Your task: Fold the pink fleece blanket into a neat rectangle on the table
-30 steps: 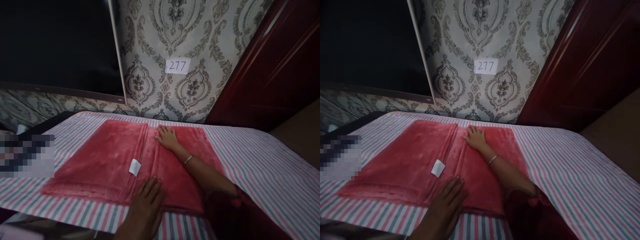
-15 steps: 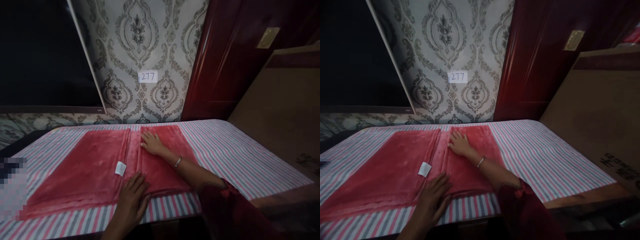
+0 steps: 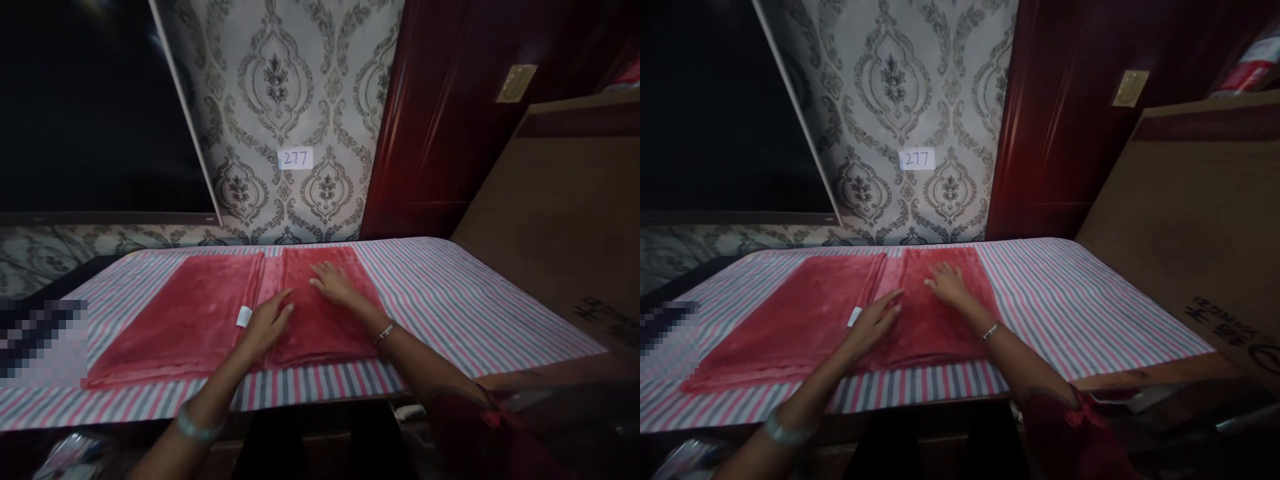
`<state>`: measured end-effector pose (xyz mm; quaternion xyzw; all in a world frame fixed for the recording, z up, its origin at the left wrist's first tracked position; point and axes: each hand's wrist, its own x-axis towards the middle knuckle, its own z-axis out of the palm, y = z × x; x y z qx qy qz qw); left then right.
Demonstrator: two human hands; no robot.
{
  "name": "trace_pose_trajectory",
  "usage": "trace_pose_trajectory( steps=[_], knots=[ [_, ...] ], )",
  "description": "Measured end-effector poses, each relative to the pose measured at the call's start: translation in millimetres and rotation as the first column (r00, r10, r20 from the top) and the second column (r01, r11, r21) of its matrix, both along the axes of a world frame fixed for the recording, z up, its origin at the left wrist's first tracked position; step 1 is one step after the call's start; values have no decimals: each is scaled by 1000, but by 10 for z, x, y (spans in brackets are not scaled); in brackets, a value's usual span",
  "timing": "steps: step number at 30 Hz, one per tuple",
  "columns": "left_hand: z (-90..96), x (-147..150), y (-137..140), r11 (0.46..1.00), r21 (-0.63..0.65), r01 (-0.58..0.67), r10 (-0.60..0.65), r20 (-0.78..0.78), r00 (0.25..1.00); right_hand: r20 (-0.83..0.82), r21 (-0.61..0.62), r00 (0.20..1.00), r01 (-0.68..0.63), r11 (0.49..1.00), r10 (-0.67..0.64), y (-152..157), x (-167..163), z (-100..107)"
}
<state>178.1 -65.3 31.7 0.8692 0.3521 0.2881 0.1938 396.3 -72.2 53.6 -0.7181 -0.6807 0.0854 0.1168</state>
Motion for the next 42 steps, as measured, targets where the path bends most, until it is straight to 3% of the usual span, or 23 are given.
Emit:
trace_pose_trajectory(
  steps=[4, 7, 11, 13, 15, 18, 23, 26, 30, 33, 38, 42],
  knots=[
    [262, 672, 489, 996, -20, -93, 85, -247, 965, 86, 5, 991, 101, 995, -101, -179, 101, -120],
    [161, 932, 707, 975, 11, -223, 209, -395, 895, 142, 20, 980, 136, 991, -137, -237, 74, -309],
    [-192, 909, 768, 959, 120, -256, 282, -467, 838, 176, 46, 973, 143, 989, -149, -283, 24, -498],
    [-283, 864, 763, 957, 144, -253, 291, -470, 833, 172, 42, 974, 140, 989, -145, -288, 33, -505],
    [-262, 855, 765, 960, 122, -251, 279, -488, 827, 149, 17, 981, 121, 992, -122, -256, 87, -442],
    [-73, 927, 810, 960, 80, -267, 271, -497, 824, 68, -7, 992, 107, 994, -106, -106, 255, -250],
    [202, 1146, 1060, 939, 135, -316, 342, -441, 830, 24, 78, 946, 320, 944, -323, 300, 598, -32],
    [111, 1209, 1238, 948, 80, -309, 308, -492, 815, 17, 43, 910, 413, 910, -414, 451, 723, -166],
    [-156, 1190, 1345, 931, 84, -354, 347, -499, 794, 29, 1, 911, 412, 911, -411, 482, 792, -501],
    [-253, 1165, 1331, 930, 109, -351, 358, -482, 799, 39, 18, 914, 403, 915, -403, 465, 814, -641],
    [-231, 1161, 1291, 939, 92, -332, 337, -449, 828, 48, 32, 911, 408, 913, -409, 453, 813, -670],
    [-57, 1031, 1342, 955, 7, -296, 269, -436, 859, 57, 69, 914, 397, 915, -401, 432, 789, -681]
  ],
)
